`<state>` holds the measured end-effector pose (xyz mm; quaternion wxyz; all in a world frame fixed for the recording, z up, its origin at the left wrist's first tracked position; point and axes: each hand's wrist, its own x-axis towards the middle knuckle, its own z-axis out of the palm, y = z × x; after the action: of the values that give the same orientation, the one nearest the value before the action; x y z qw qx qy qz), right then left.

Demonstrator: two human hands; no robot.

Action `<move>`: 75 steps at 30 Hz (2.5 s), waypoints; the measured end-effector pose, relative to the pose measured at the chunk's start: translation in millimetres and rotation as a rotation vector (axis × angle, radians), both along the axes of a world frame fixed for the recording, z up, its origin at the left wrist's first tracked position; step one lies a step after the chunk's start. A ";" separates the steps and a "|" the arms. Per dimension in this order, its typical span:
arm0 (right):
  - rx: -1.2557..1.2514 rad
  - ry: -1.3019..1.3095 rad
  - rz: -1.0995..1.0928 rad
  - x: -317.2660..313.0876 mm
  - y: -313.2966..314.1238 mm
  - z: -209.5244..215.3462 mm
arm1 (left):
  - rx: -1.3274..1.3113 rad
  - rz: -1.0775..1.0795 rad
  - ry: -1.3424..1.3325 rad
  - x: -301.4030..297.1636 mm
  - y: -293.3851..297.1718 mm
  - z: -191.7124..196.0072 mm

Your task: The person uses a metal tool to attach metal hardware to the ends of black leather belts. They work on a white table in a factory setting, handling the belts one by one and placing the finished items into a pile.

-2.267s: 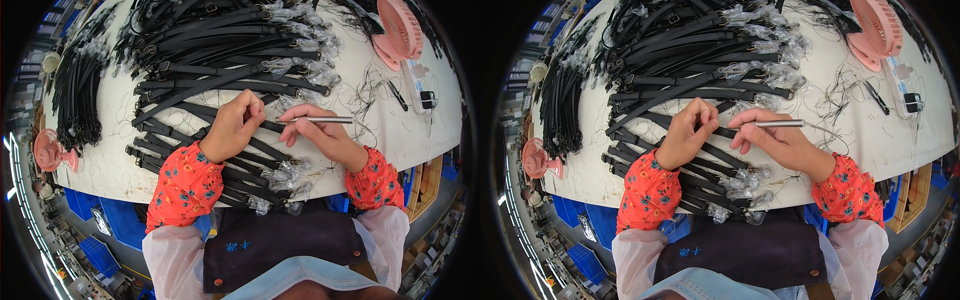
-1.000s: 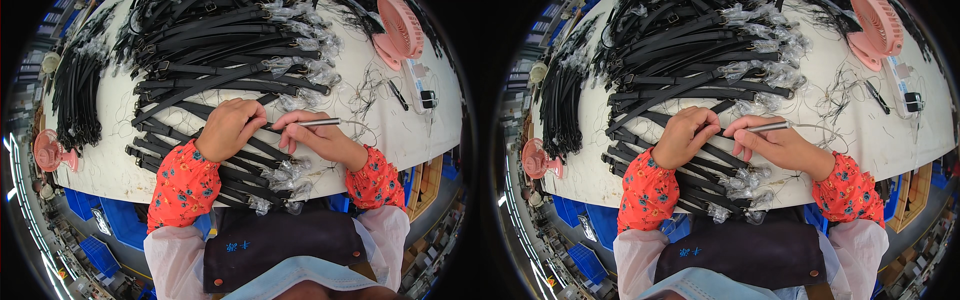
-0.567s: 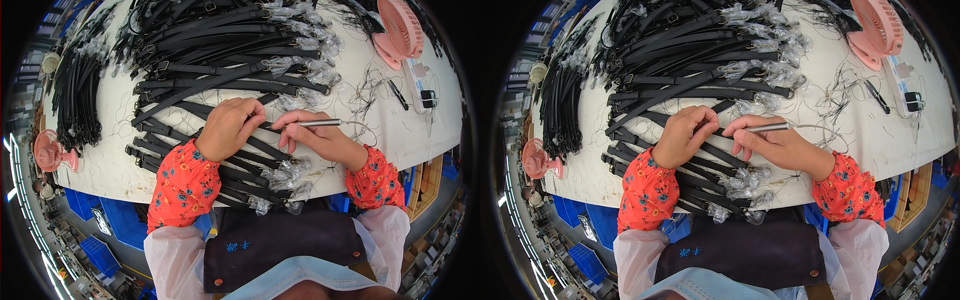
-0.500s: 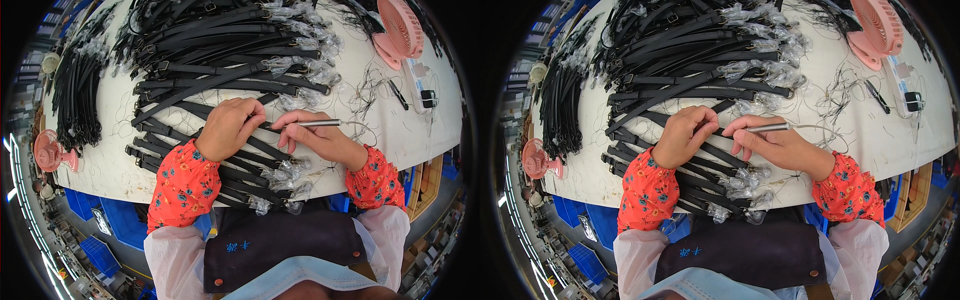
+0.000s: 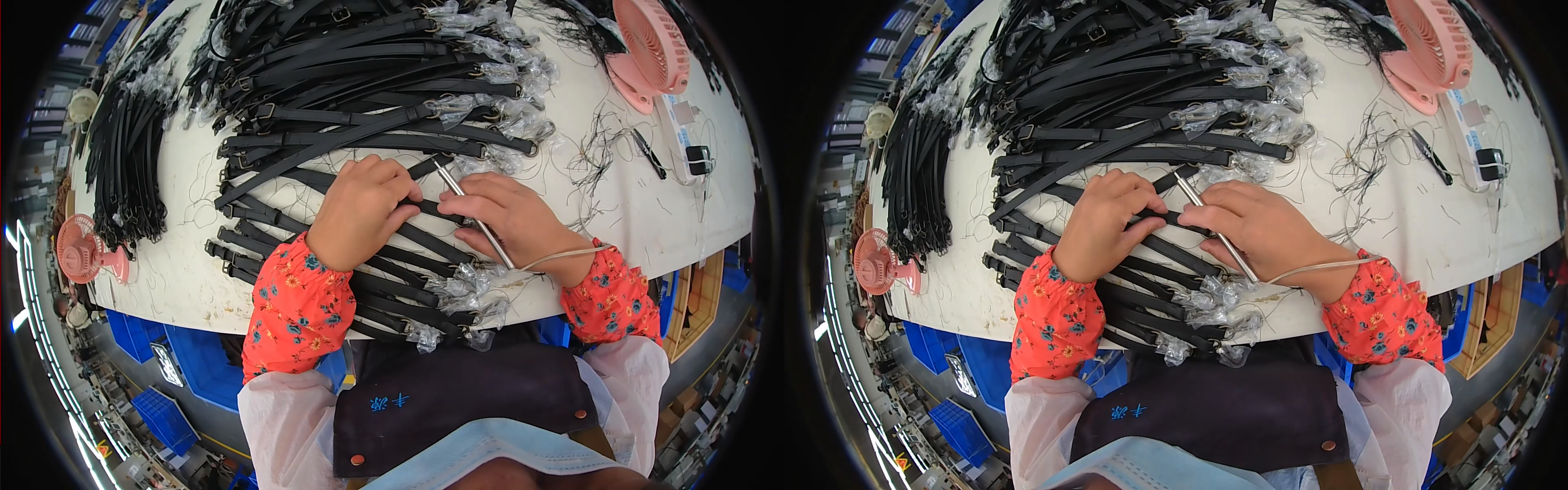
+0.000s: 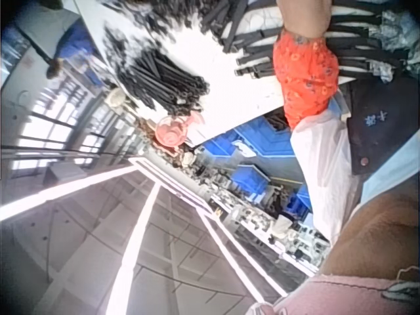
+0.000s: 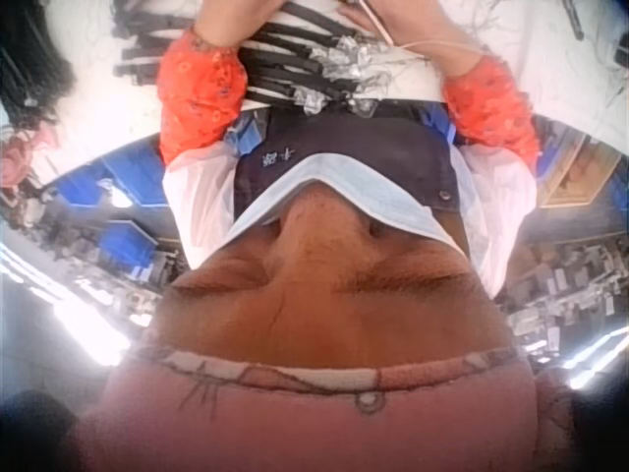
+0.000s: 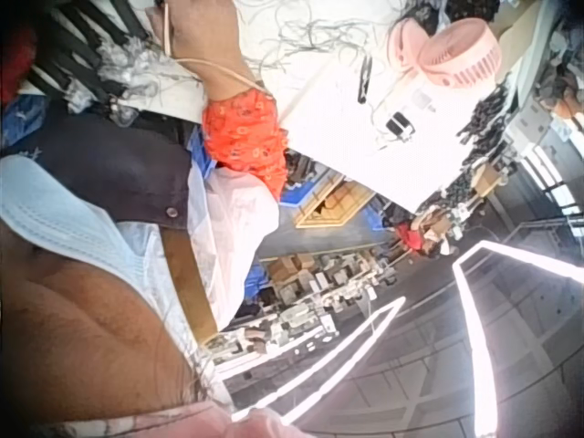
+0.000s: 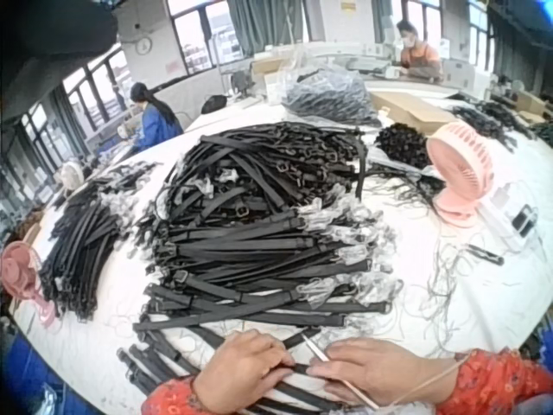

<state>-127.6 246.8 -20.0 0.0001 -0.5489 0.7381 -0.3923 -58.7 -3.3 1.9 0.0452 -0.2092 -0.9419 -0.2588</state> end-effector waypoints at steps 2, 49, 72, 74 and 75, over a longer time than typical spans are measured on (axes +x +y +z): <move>0.012 0.058 -0.020 1.8 -0.3 -2.1 | -0.066 -0.021 0.069 0.8 2.3 -3.5; -0.232 -0.711 -0.131 4.2 5.4 3.5 | 0.394 -0.007 -0.274 -1.6 16.1 -7.7; -0.082 -1.164 -0.046 1.3 6.4 9.8 | 0.403 0.111 -0.316 -3.3 15.7 -10.7; -0.078 -1.156 -0.044 1.5 6.3 9.7 | 0.404 0.106 -0.314 -3.2 15.5 -11.7; -0.076 -1.151 -0.043 1.5 6.3 9.6 | 0.404 0.104 -0.313 -3.2 15.4 -12.2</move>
<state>-126.1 253.1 -10.4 0.3741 -0.2314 0.6154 -0.6540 -62.0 12.1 -10.3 -0.0472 -0.1046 -0.8761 -0.4683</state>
